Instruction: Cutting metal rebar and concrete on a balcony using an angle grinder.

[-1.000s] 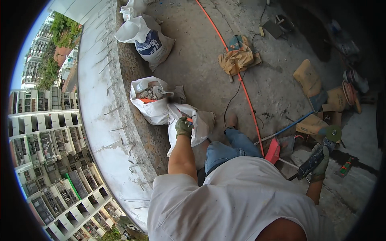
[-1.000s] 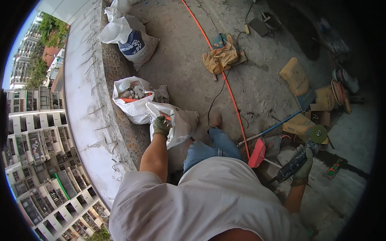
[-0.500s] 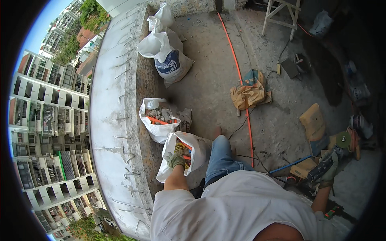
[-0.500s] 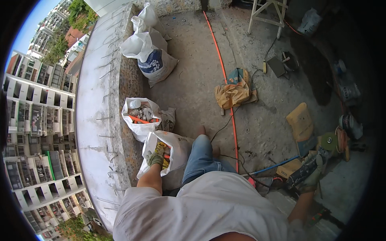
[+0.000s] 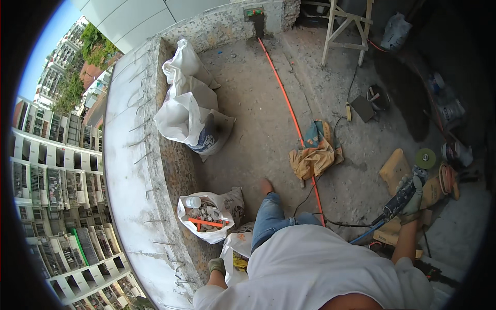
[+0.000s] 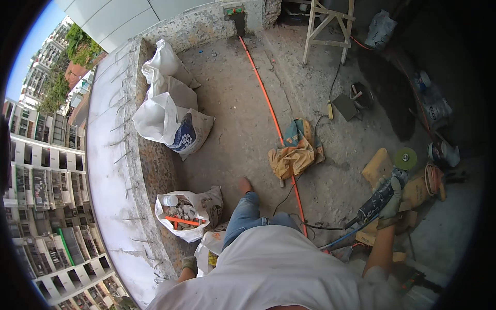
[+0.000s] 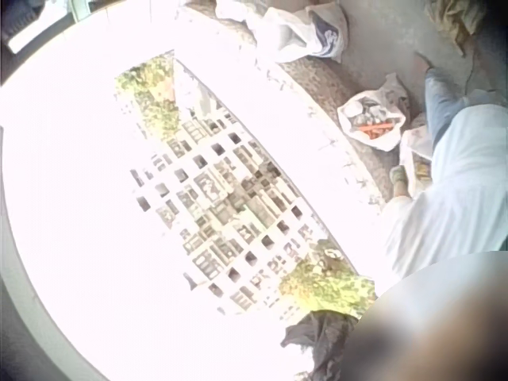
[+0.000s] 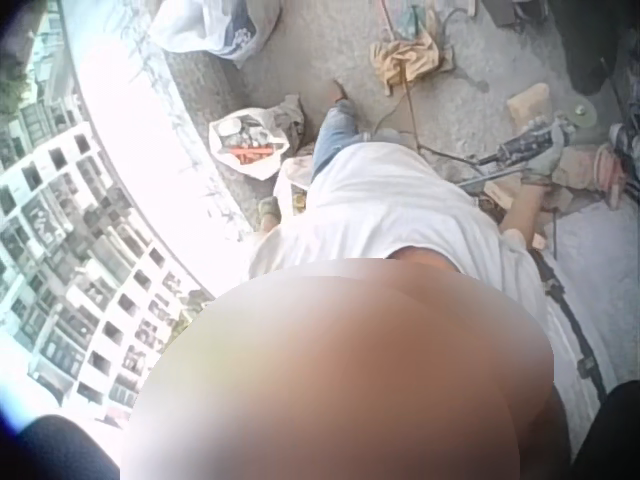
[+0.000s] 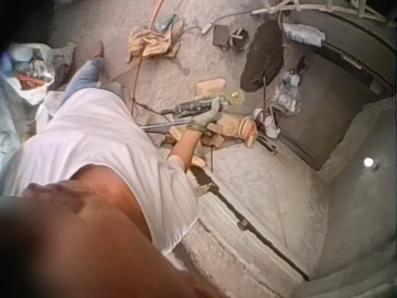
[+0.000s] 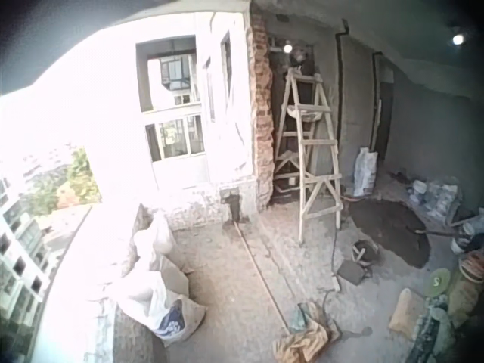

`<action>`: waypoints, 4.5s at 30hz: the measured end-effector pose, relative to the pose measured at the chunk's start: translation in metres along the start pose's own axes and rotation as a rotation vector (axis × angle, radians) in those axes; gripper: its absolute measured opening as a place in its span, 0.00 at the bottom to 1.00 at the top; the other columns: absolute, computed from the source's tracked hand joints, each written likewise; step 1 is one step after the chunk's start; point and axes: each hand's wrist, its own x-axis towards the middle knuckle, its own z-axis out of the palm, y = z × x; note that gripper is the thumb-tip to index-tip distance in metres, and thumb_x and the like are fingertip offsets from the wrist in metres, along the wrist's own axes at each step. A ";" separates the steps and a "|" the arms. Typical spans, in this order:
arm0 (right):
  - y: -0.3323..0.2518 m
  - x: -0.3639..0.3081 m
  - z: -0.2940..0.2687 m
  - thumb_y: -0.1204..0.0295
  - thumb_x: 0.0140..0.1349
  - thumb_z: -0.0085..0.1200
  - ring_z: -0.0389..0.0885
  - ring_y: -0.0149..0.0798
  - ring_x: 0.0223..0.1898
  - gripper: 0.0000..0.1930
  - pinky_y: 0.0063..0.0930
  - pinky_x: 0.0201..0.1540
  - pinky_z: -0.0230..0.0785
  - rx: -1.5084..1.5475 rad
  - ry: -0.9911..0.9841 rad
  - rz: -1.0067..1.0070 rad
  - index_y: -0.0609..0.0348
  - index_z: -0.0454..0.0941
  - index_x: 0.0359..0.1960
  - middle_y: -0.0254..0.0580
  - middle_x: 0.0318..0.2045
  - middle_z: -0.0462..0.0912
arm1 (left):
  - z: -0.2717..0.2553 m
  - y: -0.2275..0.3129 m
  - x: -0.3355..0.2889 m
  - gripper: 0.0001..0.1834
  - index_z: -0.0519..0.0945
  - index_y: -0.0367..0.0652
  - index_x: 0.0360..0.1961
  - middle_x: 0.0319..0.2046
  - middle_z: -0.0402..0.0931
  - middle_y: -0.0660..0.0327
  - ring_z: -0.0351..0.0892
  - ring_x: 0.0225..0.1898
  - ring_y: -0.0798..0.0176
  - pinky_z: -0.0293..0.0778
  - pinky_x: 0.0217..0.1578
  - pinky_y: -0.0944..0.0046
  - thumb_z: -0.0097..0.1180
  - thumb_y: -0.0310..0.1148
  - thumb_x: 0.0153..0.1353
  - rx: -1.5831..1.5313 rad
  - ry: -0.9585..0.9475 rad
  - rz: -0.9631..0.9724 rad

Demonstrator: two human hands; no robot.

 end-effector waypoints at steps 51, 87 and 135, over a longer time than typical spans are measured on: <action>0.205 0.748 1.146 0.61 0.61 0.63 0.85 0.43 0.39 0.19 0.40 0.46 0.80 -0.098 -0.886 0.405 0.60 0.78 0.48 0.44 0.40 0.85 | -1.102 -0.048 0.270 0.43 0.66 0.32 0.68 0.65 0.68 0.44 0.65 0.69 0.48 0.60 0.69 0.58 0.62 0.50 0.59 -1.949 0.699 0.172; 0.317 0.874 1.372 0.59 0.64 0.61 0.86 0.41 0.41 0.18 0.38 0.46 0.81 -0.349 -1.112 0.801 0.61 0.78 0.47 0.43 0.41 0.86 | -1.165 0.025 0.386 0.14 0.83 0.41 0.47 0.33 0.78 0.69 0.73 0.33 0.72 0.72 0.37 0.69 0.57 0.38 0.68 -2.717 1.054 -1.176; 0.758 0.560 1.764 0.61 0.61 0.63 0.85 0.41 0.36 0.16 0.40 0.41 0.82 -0.726 -1.446 1.074 0.59 0.77 0.42 0.41 0.34 0.84 | -1.174 -0.473 0.413 0.25 0.81 0.40 0.56 0.48 0.83 0.57 0.80 0.47 0.66 0.74 0.52 0.69 0.50 0.22 0.56 -2.446 0.567 -0.462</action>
